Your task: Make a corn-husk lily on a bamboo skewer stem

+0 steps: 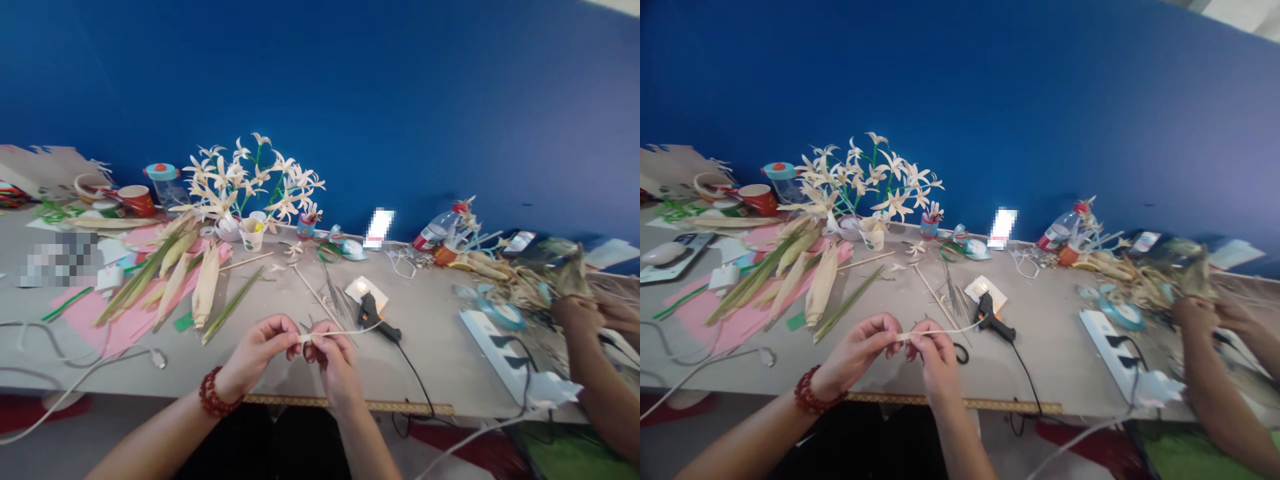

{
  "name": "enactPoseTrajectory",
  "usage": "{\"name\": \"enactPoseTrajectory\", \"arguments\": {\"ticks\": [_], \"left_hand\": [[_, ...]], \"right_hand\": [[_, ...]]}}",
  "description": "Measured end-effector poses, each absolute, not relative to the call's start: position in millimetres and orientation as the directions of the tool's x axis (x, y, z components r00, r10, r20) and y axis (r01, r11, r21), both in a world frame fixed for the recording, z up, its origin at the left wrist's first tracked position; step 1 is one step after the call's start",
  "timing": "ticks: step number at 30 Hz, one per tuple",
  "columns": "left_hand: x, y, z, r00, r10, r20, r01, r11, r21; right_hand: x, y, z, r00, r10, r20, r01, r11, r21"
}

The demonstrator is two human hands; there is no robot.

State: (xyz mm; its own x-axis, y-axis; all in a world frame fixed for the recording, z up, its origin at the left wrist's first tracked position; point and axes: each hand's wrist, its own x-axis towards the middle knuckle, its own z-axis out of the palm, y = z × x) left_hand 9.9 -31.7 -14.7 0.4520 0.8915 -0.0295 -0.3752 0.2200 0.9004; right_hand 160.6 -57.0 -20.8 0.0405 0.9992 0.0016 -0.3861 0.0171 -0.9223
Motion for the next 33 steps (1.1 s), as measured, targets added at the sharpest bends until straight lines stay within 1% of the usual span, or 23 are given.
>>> {"name": "enactPoseTrajectory", "arguments": {"ticks": [3, 7, 10, 16, 18, 20, 22, 25, 29, 31, 33], "left_hand": [[5.9, -29.3, -12.3, 0.468, 0.883, -0.032, -0.307, 0.197, 0.931], [1.4, -25.8, -9.2, 0.441, 0.896, -0.054, -0.211, 0.162, 0.964], [0.0, -25.3, -10.8, 0.468, 0.88, -0.081, -0.246, 0.218, 0.944], [0.3, -27.3, -22.1, 0.478, 0.875, -0.072, -0.399, 0.289, 0.87], [-0.3, -26.3, -25.3, 0.48, 0.874, -0.08, -0.419, 0.308, 0.854], [-1.8, -24.9, -27.3, 0.504, 0.858, -0.101, -0.398, 0.334, 0.854], [-4.0, -23.7, -28.3, 0.53, 0.838, -0.13, -0.351, 0.356, 0.866], [-7.1, -23.4, -29.5, 0.536, 0.832, -0.143, -0.306, 0.349, 0.886], [-8.5, -25.3, -30.4, 0.582, 0.81, -0.069, -0.33, 0.313, 0.89], [-8.6, -26.1, -29.8, 0.584, 0.811, -0.036, -0.347, 0.289, 0.892], [-9.6, -26.1, -29.1, 0.579, 0.815, -0.025, -0.328, 0.26, 0.908]], "right_hand": [[161.1, -52.4, -21.3, 0.084, 0.996, -0.02, -0.433, 0.019, -0.901], [164.2, -47.9, -21.6, 0.175, 0.984, -0.029, -0.435, 0.051, -0.899], [164.5, -46.5, -22.9, 0.183, 0.98, -0.079, -0.493, 0.023, -0.87], [158.7, -45.4, -21.3, 0.119, 0.983, -0.14, -0.605, -0.04, -0.795], [157.6, -44.4, -20.2, 0.069, 0.987, -0.145, -0.633, -0.069, -0.771], [158.0, -43.3, -19.7, 0.05, 0.988, -0.144, -0.642, -0.079, -0.763], [160.1, -42.7, -19.6, 0.092, 0.986, -0.136, -0.616, -0.051, -0.786], [164.1, -43.4, -20.2, 0.177, 0.979, -0.105, -0.525, 0.004, -0.851], [166.0, -45.0, -21.7, 0.213, 0.974, -0.075, -0.46, 0.033, -0.887], [165.9, -45.2, -22.6, 0.252, 0.966, -0.054, -0.433, 0.063, -0.899], [166.1, -45.3, -23.5, 0.298, 0.954, -0.024, -0.399, 0.102, -0.911]]}}
